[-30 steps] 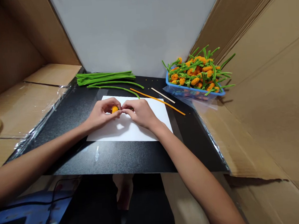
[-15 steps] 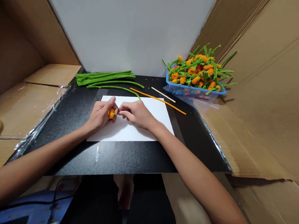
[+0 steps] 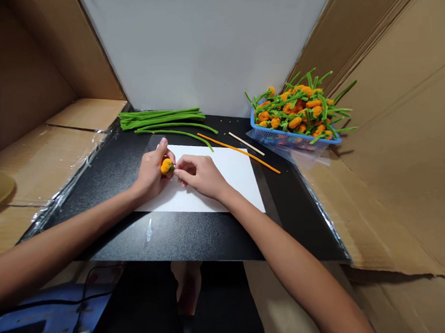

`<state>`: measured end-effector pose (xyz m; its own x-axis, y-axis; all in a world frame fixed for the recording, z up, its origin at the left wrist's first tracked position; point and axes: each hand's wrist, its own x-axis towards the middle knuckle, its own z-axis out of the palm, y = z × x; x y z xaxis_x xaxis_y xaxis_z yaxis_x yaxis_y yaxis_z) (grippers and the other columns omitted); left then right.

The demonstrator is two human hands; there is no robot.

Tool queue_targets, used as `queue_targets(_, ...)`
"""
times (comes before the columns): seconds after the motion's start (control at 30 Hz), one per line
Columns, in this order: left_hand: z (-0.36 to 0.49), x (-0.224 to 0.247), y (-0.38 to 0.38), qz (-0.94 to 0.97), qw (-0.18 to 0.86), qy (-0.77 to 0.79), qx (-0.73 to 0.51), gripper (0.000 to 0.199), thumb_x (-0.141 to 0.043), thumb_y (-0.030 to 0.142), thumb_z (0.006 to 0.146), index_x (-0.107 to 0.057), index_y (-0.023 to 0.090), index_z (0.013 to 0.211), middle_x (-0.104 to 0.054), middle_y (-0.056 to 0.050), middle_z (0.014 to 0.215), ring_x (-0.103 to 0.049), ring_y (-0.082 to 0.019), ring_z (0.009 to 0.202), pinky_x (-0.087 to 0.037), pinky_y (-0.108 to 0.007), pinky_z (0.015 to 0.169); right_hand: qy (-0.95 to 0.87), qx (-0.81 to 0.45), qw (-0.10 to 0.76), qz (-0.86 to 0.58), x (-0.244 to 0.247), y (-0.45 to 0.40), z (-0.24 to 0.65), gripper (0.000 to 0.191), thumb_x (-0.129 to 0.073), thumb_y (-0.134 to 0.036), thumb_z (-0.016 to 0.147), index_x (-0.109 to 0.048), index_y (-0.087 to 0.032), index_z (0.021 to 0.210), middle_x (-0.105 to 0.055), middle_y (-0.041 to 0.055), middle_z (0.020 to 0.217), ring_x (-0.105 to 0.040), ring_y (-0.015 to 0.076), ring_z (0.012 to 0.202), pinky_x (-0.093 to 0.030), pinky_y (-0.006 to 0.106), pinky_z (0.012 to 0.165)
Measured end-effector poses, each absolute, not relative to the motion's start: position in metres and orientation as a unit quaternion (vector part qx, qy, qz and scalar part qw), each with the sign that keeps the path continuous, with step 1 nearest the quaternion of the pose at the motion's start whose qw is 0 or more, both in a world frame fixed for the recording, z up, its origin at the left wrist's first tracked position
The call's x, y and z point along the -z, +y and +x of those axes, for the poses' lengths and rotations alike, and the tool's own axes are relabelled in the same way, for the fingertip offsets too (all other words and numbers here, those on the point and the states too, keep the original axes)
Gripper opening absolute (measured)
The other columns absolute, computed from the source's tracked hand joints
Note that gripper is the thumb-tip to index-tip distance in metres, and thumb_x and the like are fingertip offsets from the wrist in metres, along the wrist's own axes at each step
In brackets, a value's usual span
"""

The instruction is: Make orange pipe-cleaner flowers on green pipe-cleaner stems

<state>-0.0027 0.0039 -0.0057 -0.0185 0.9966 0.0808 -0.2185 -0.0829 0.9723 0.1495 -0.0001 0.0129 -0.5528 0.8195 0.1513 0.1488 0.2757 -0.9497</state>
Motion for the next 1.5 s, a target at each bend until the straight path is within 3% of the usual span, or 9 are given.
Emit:
queue_targets(0.17, -0.007, 0.010, 0.003, 0.543, 0.493, 0.385, -0.560, 0.068, -0.055, 0.076, 0.082, -0.055, 0.017, 0.050, -0.045, 0.001, 0.041, -0.041, -0.007, 0.036, -0.028, -0.019, 0.037, -0.568, -0.723, 0.221, -0.325, -0.017, 0.003, 0.154, 0.020, -0.072, -0.032, 0.079, -0.066, -0.013, 0.079, -0.073, 0.0066, 0.073, -0.069, 0.0136, 0.063, -0.054, 0.024, 0.062)
queue_targets(0.43, -0.009, 0.004, -0.006, 0.629, 0.450, 0.381, -0.506, 0.069, -0.050, 0.074, 0.087, -0.055, 0.018, 0.048, -0.048, -0.001, 0.043, -0.046, -0.009, 0.040, -0.033, -0.022, 0.041, -0.458, -0.801, 0.168, -0.347, -0.015, 0.004, 0.162, 0.014, -0.076, -0.021, 0.074, -0.072, -0.009, 0.080, -0.074, 0.0106, 0.074, -0.069, 0.0131, 0.062, -0.056, 0.020, 0.057)
queue_targets(0.53, -0.010, 0.006, -0.005, 0.623, 0.431, 0.392, -0.522, 0.066, -0.044, 0.071, 0.092, -0.058, 0.017, 0.055, -0.049, -0.001, 0.046, -0.046, -0.009, 0.042, -0.035, -0.022, 0.042, -0.452, -0.789, 0.205, -0.363, -0.017, 0.002, 0.156, 0.009, -0.073, -0.018, 0.074, -0.072, -0.009, 0.076, -0.074, 0.0092, 0.071, -0.069, 0.0127, 0.062, -0.055, 0.019, 0.056)
queue_targets(0.6, -0.012, 0.007, -0.002, 0.602, 0.412, 0.403, -0.552, 0.058, -0.043, 0.067, 0.094, -0.063, 0.018, 0.070, -0.053, -0.001, 0.054, -0.049, -0.010, 0.047, -0.036, -0.021, 0.043, -0.457, -0.759, 0.258, -0.384, -0.019, 0.000, 0.151, 0.007, -0.071, -0.017, 0.075, -0.071, -0.011, 0.074, -0.073, 0.0071, 0.068, -0.068, 0.0111, 0.059, -0.054, 0.018, 0.055)
queue_targets(0.7, -0.016, 0.005, 0.003, 0.609, 0.349, 0.412, -0.581, 0.038, -0.057, 0.056, 0.091, -0.064, 0.019, 0.096, -0.065, -0.003, 0.079, -0.060, -0.013, 0.068, -0.046, -0.020, 0.052, -0.450, -0.708, 0.351, -0.415, -0.021, -0.001, 0.148, 0.009, -0.068, -0.019, 0.080, -0.071, -0.012, 0.075, -0.072, 0.0052, 0.065, -0.066, 0.0100, 0.056, -0.052, 0.018, 0.055)
queue_targets(0.83, -0.018, 0.002, 0.003, 0.684, 0.278, 0.400, -0.543, 0.028, -0.071, 0.038, 0.084, -0.065, 0.017, 0.101, -0.068, -0.006, 0.101, -0.065, -0.016, 0.088, -0.055, -0.025, 0.072, -0.442, -0.693, 0.393, -0.412, -0.023, -0.002, 0.150, 0.012, -0.065, -0.022, 0.082, -0.070, -0.012, 0.076, -0.071, 0.0057, 0.066, -0.066, 0.0123, 0.058, -0.052, 0.021, 0.056)
queue_targets(1.0, -0.017, 0.003, 0.001, 0.700, 0.260, 0.398, -0.533, 0.024, -0.068, 0.034, 0.087, -0.069, 0.015, 0.102, -0.070, -0.008, 0.103, -0.066, -0.017, 0.088, -0.056, -0.027, 0.074, -0.502, -0.657, 0.365, -0.429, -0.021, 0.000, 0.153, 0.016, -0.065, -0.027, 0.082, -0.069, -0.013, 0.074, -0.070, 0.0060, 0.068, -0.064, 0.0126, 0.058, -0.052, 0.025, 0.061)
queue_targets(1.2, -0.019, -0.001, 0.002, 0.712, 0.240, 0.408, -0.519, 0.027, -0.068, 0.039, 0.089, -0.074, 0.018, 0.104, -0.071, -0.007, 0.098, -0.066, -0.015, 0.086, -0.056, -0.025, 0.071, -0.614, -0.432, 0.470, -0.465, -0.021, 0.005, 0.158, 0.013, -0.072, -0.028, 0.076, -0.069, -0.016, 0.077, -0.069, 0.0028, 0.074, -0.060, 0.0132, 0.064, -0.047, 0.026, 0.059)
queue_targets(1.5, -0.019, 0.007, 0.005, 0.722, 0.248, 0.366, -0.533, 0.027, -0.065, 0.039, 0.092, -0.074, 0.021, 0.111, -0.067, -0.006, 0.096, -0.065, -0.014, 0.082, -0.057, -0.026, 0.073, -0.556, -0.521, 0.448, -0.468, -0.017, 0.004, 0.157, 0.022, -0.076, -0.036, 0.071, -0.073, -0.016, 0.079, -0.070, 0.0041, 0.078, -0.059, 0.0139, 0.069, -0.045, 0.027, 0.062)
